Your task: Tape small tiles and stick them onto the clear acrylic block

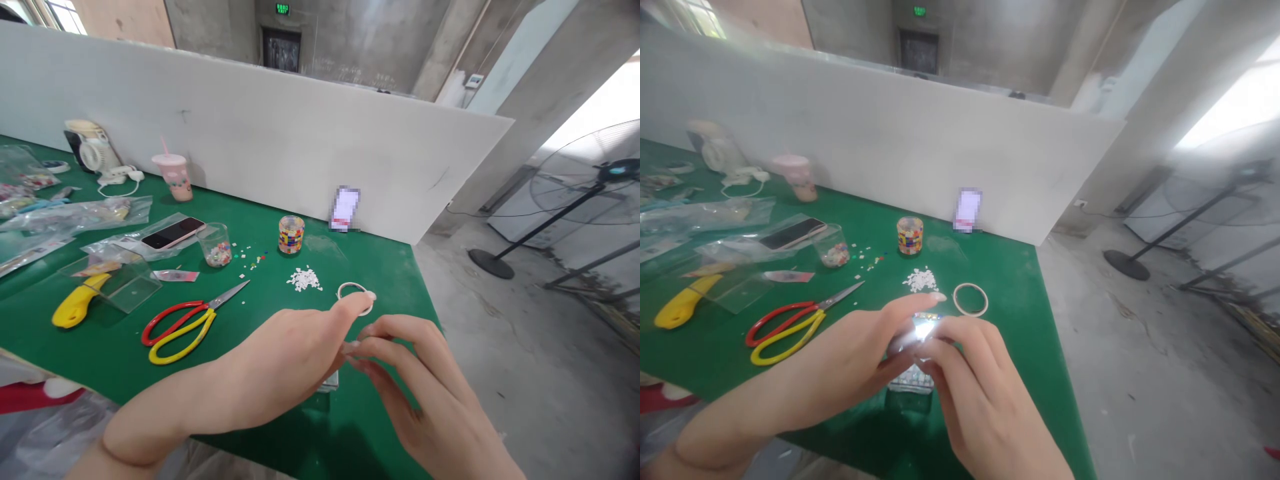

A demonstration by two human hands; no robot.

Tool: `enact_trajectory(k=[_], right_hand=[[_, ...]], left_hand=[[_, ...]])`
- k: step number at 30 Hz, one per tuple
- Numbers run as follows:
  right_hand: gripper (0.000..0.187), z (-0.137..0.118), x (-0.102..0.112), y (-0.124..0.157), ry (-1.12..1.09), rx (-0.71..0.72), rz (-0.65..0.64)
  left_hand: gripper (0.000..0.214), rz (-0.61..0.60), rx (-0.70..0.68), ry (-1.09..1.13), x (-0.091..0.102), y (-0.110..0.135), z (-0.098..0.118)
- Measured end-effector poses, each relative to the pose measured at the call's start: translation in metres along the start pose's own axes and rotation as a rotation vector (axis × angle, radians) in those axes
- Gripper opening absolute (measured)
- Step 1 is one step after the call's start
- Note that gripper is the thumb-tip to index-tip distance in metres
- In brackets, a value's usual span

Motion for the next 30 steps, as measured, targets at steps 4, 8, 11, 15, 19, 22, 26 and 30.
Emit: enact_trajectory(k=[4, 8, 11, 15, 19, 22, 26, 30], right_hand=[[0.020, 0.0000, 0.0026, 0.0013, 0.004, 0.003, 0.023], [0.019, -0.0009, 0.0052, 0.0027, -0.001, 0.009, 0.039], [0.021, 0.0000, 0.0047, 0.0028, -0.004, -0.005, 0.030], [0.020, -0.0002, 0.0013, 0.0018, 0.010, -0.001, 0.005], [0.018, -0.0016, 0.0010, 0.0012, 0.026, 0.008, 0.012], [0.018, -0.0037, 0.0016, 0.0018, 0.046, 0.022, 0.021], [0.019, -0.0059, 0.0013, 0.0025, 0.071, 0.038, 0.024], [0.016, -0.0070, 0.0007, 0.0014, 0.050, 0.040, 0.015]], left_hand=[[0.052, 0.021, -0.017, 0.005, 0.0022, 0.0004, 0.0015], [0.053, 0.021, -0.018, 0.015, 0.0019, 0.0010, 0.0021], [0.054, 0.000, 0.006, 0.026, 0.0008, 0.0013, 0.0011], [0.053, -0.031, 0.021, 0.037, -0.0004, 0.0008, 0.0007], [0.054, -0.036, 0.018, 0.034, -0.0017, 0.0002, 0.0001], [0.053, -0.045, -0.007, 0.021, -0.0044, 0.0002, 0.0007], [0.050, -0.042, -0.030, 0.024, -0.0056, 0.0002, 0.0008], [0.050, -0.068, -0.051, 0.006, -0.0073, -0.0003, 0.0013]])
Point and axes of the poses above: each hand's wrist, its own y-axis away from the middle knuckle, its own x-axis out of the back of the hand, z = x × y, the point moved 8 cm from there along -y, towards the middle knuckle, and after that the axes turned 7 degrees about -x, right-handed, at the moved point
